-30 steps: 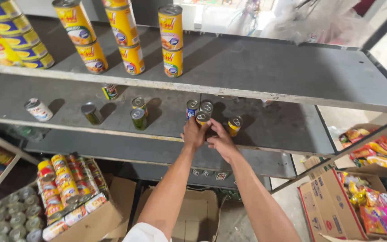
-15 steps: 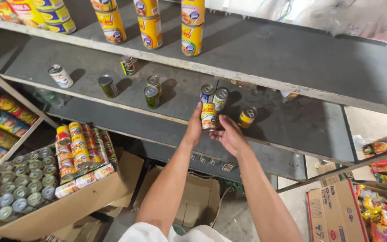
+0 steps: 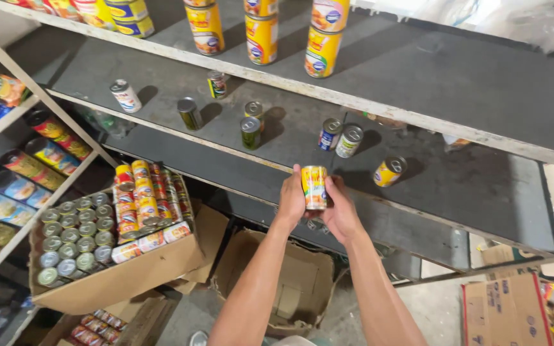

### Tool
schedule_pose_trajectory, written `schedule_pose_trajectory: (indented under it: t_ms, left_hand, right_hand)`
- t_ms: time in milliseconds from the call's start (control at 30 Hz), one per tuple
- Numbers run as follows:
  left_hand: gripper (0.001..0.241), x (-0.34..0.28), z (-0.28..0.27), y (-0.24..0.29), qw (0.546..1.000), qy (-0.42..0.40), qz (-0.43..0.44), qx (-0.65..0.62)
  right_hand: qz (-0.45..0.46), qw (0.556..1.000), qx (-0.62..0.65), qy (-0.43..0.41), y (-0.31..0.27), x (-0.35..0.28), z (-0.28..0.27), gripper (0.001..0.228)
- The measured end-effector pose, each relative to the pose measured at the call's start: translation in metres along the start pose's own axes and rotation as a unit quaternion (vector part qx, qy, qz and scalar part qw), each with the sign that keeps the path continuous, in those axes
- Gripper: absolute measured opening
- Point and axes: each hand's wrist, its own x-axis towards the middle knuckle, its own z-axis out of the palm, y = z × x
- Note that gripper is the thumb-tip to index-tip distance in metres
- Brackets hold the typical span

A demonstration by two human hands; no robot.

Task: Organizing and restocking various canned food products on shelves from a cardboard box.

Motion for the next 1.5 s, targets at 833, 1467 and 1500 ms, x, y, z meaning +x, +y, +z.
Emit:
schedule_pose_trajectory:
  t_ms: [833,1467,1500]
  left_hand:
    - [0.069,-0.091,-0.401,0.103,0.954,0.173,-0.002,0.243]
    - [0.049,-0.078,-0.478,0.036,0.981,0.151,-0.114,0.048]
    - [0.049,-0.070,-0.487,0.015,0.982,0.165,-0.047,0.079]
  right_hand:
    - [0.163,0.985,0.020,-0.049,0.263,0.044,0.316,0.083]
    - [0.226,0.962,-0.150,-0.011,0.384,0.092,0.313,0.075]
    - [0.248,0.962,-0.117,-0.016,0.390,0.100,0.310,0.074]
